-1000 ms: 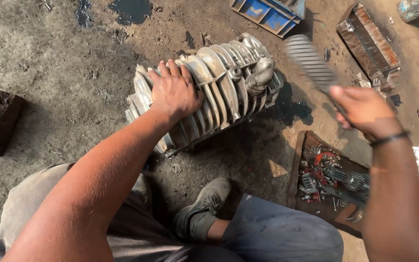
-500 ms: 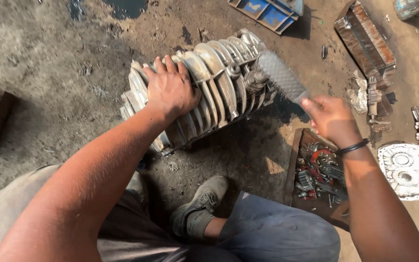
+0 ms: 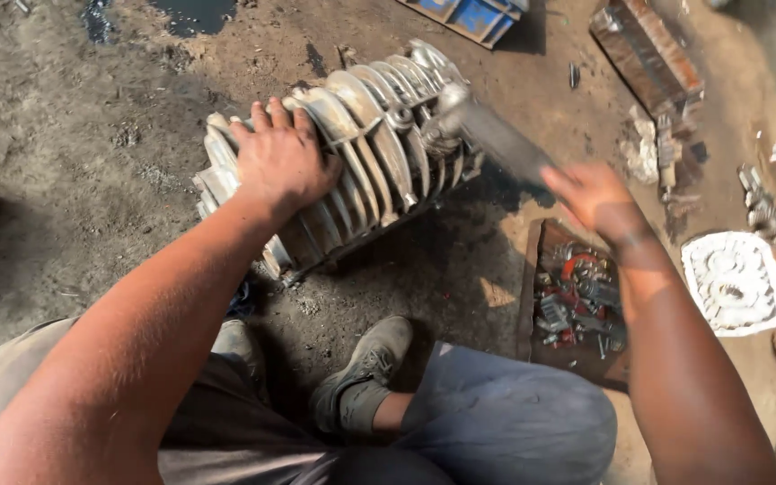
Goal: The person scrubs the exterior of a dirty engine block using a wire brush. They hold the block with one hand and scrub the cooling fins and surfaces with the other, rotating the block to access different areas.
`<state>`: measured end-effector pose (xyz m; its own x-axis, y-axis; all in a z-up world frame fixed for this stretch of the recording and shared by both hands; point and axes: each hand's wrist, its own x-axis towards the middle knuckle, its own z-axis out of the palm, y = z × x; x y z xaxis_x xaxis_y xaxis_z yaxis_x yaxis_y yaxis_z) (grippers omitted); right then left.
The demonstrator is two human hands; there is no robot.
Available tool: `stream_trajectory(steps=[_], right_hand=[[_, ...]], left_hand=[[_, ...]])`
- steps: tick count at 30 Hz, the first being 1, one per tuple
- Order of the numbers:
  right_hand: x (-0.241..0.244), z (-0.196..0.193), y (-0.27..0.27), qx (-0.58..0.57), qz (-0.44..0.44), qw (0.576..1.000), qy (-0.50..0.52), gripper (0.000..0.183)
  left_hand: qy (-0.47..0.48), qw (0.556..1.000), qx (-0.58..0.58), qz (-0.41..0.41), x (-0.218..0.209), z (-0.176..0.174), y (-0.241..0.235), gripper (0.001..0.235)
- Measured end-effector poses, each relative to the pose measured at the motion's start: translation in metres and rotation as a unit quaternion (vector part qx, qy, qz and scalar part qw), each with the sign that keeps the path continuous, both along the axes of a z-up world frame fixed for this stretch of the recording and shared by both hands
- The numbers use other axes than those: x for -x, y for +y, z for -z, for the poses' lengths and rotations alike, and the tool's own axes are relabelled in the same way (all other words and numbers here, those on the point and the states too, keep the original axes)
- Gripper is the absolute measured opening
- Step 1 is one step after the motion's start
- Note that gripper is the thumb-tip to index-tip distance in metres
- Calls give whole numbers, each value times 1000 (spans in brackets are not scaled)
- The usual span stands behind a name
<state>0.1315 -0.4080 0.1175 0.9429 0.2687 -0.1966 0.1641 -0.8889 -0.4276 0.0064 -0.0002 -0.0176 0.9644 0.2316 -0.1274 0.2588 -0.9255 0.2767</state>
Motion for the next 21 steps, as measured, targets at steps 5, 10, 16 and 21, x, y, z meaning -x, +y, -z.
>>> stream_trajectory(steps=[5,10,16,21], right_hand=[[12,-2,-27,33,17,994,-100,44],[-6,15,103,8,-9,1000,-21,52],[0,35,142,100,-99,969,-203,58],[31,79,13,77,-136,971,-183,50]], left_hand=[[13,1000,-19,0,0,-2,-2,93],[5,1000,-3,-12,3,-4,-5,92],[-20,1000,10,-1,5,-1,1,95],[-23,1000,15,-10,1,1,2,94]])
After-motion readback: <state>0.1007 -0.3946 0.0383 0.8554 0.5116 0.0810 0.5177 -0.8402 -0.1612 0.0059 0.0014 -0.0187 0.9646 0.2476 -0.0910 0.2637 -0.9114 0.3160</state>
